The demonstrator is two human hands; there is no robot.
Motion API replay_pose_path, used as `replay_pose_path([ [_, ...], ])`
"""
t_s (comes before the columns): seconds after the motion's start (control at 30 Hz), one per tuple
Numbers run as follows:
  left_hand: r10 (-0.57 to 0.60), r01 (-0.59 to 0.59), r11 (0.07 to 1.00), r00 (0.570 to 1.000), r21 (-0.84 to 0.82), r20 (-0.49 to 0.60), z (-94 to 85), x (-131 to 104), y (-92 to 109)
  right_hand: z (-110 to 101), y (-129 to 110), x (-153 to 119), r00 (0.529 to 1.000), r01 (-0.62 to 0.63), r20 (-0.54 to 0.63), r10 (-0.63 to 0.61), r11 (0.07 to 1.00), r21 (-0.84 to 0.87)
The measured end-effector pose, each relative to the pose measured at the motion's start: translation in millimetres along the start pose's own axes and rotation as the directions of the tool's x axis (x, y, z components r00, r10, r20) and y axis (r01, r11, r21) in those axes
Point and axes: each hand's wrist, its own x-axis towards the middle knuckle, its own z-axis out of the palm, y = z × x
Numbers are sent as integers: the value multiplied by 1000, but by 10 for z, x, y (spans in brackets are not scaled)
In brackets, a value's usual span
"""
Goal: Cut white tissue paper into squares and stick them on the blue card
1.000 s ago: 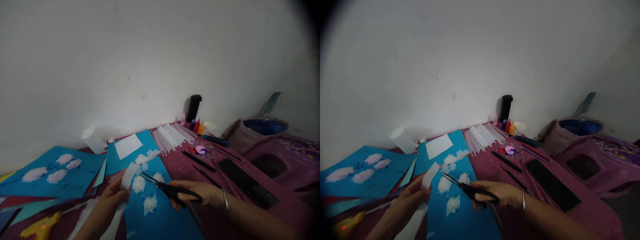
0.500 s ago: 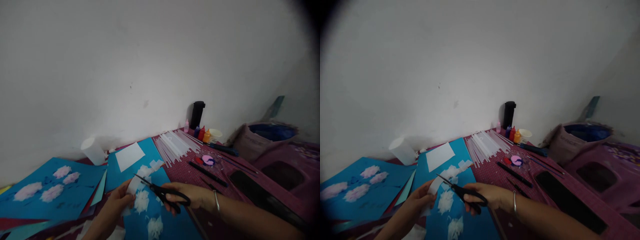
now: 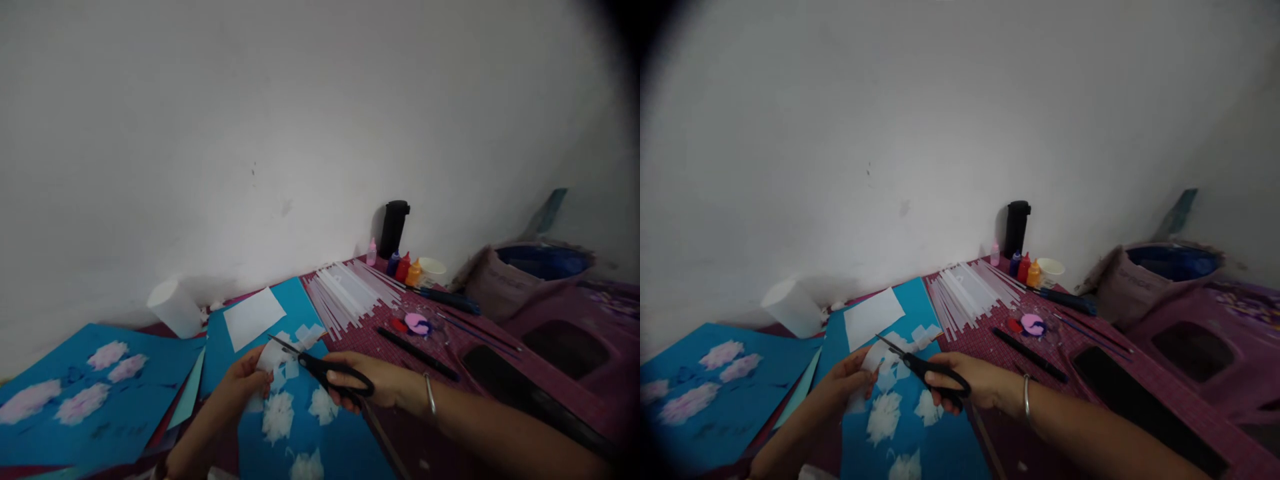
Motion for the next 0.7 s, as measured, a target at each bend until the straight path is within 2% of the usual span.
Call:
replay_pose_path([
  [0.17, -121, 111, 990, 987, -92, -109, -3, 3, -12, -57, 67, 49, 999, -20, -42, 18, 999, -41],
  [0.33, -40, 22, 994, 985, -106, -168, -49, 95, -56, -103, 19, 69, 998, -48, -33, 48, 999, 5],
  [0.5, 44, -90, 983, 963, -162, -266, -63, 224, -60, -143, -63, 42, 997, -75, 2, 75, 996, -51],
  [0.7, 47, -72, 992, 974, -106, -222, -70, 285, -110, -173, -30, 66, 993, -105, 51, 108, 993, -57],
])
